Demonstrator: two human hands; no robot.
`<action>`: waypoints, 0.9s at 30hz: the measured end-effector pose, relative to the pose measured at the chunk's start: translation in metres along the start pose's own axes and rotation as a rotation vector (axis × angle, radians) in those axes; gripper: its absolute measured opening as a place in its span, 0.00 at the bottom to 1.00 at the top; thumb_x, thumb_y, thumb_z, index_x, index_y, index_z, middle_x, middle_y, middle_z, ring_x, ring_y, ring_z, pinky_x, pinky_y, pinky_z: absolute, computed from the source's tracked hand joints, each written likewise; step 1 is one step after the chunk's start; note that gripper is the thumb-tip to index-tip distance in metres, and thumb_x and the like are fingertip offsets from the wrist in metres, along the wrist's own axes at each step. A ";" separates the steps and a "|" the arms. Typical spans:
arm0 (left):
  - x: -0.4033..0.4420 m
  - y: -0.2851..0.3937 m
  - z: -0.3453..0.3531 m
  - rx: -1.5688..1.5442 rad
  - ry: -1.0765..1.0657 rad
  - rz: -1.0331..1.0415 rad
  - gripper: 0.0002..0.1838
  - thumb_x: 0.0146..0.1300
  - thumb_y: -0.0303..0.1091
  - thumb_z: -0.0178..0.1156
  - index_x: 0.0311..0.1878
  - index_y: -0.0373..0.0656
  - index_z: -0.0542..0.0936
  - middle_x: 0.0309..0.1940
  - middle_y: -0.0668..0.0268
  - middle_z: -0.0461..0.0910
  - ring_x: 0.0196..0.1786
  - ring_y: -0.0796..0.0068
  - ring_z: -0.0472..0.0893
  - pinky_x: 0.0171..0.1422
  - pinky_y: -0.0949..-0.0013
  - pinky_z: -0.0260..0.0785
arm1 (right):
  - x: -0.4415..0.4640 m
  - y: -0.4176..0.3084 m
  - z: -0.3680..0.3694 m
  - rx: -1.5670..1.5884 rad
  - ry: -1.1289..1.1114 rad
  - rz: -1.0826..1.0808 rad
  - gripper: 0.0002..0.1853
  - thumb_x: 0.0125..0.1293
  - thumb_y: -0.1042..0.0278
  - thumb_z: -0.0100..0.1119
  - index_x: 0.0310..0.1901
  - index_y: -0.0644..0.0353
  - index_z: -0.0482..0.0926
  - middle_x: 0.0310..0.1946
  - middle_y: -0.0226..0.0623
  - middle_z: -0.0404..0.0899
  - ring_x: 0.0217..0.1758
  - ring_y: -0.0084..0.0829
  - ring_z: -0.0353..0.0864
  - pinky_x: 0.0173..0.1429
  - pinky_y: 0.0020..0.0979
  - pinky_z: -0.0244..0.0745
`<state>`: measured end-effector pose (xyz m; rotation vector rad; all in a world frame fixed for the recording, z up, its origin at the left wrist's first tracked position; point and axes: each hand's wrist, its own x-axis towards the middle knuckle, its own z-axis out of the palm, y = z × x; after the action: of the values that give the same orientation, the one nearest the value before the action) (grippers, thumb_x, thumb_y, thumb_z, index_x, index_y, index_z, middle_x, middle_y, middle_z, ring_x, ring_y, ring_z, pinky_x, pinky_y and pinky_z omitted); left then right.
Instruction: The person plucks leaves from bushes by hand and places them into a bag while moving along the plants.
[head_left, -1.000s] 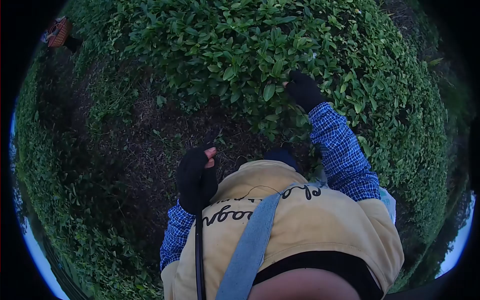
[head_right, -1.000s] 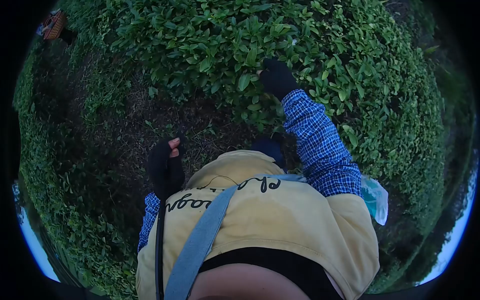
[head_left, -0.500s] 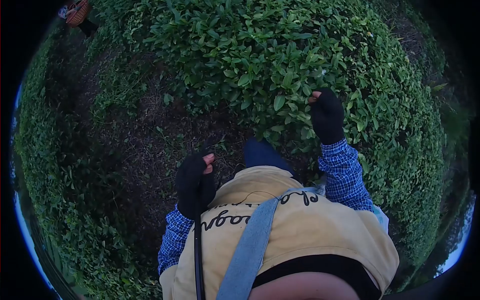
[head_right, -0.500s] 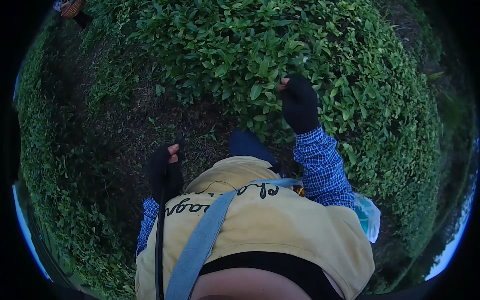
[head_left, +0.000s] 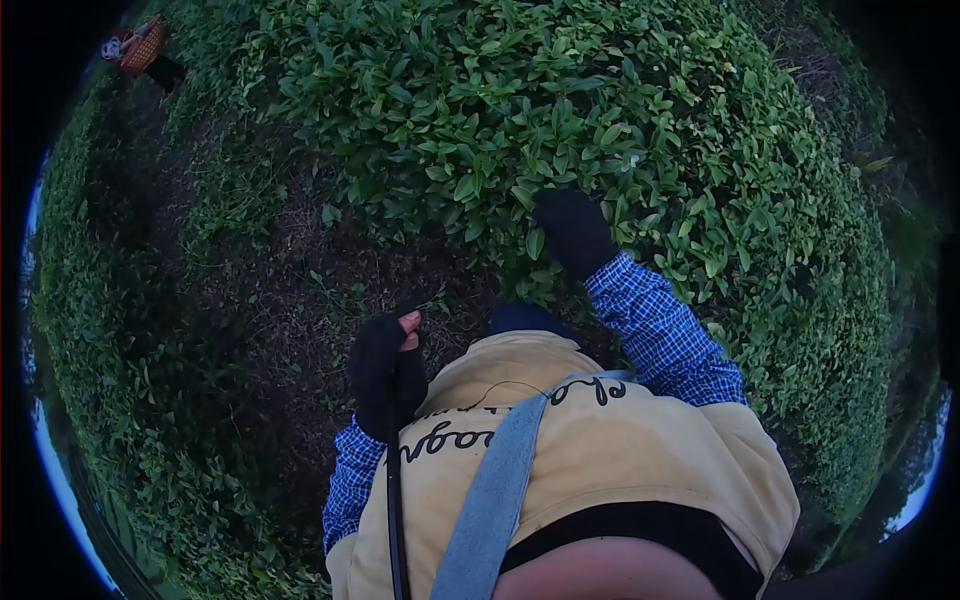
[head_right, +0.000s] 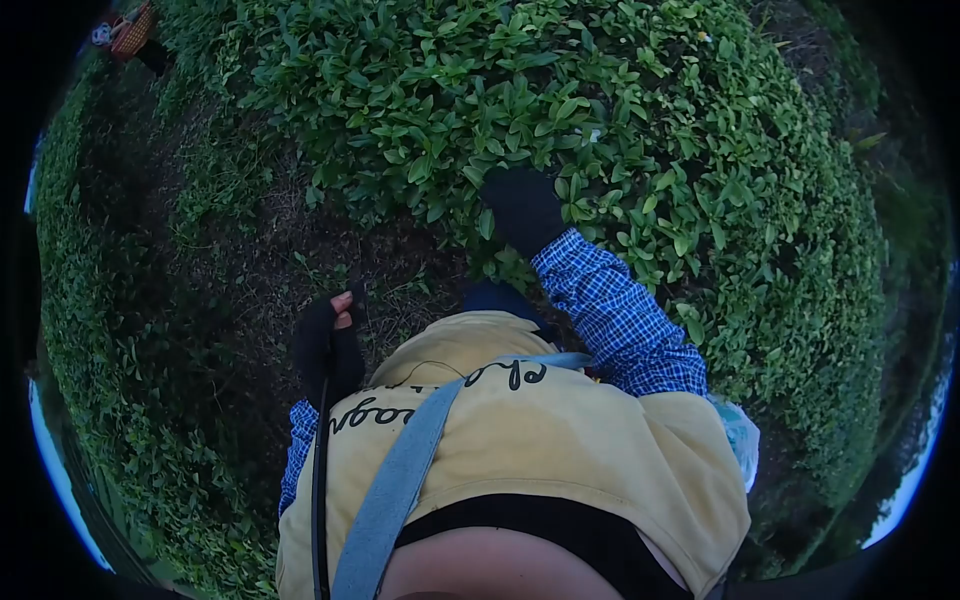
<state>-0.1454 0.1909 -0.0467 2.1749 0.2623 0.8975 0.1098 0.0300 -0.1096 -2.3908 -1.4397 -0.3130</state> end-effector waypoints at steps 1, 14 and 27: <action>0.004 0.000 0.003 0.003 -0.008 0.002 0.08 0.61 0.22 0.51 0.42 0.40 0.75 0.34 0.60 0.79 0.36 0.69 0.79 0.40 0.69 0.71 | -0.002 -0.001 0.000 0.026 0.100 -0.087 0.11 0.45 0.74 0.55 0.34 0.57 0.78 0.37 0.39 0.75 0.41 0.43 0.74 0.41 0.41 0.71; 0.056 0.005 0.034 -0.041 -0.044 -0.006 0.12 0.56 0.18 0.52 0.43 0.39 0.75 0.35 0.58 0.78 0.37 0.64 0.79 0.40 0.67 0.71 | 0.002 0.022 -0.054 0.616 -0.269 0.437 0.13 0.53 0.72 0.57 0.42 0.59 0.77 0.32 0.38 0.77 0.35 0.33 0.76 0.40 0.34 0.72; 0.073 0.013 0.063 0.028 -0.034 -0.085 0.10 0.57 0.19 0.52 0.43 0.38 0.75 0.36 0.58 0.79 0.38 0.65 0.79 0.43 0.68 0.71 | 0.036 0.087 -0.054 0.727 0.007 0.902 0.22 0.60 0.55 0.55 0.47 0.66 0.73 0.40 0.47 0.77 0.44 0.41 0.77 0.50 0.33 0.70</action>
<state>-0.0504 0.1781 -0.0287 2.1854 0.3500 0.8133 0.2027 -0.0001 -0.0621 -2.1040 -0.2510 0.3661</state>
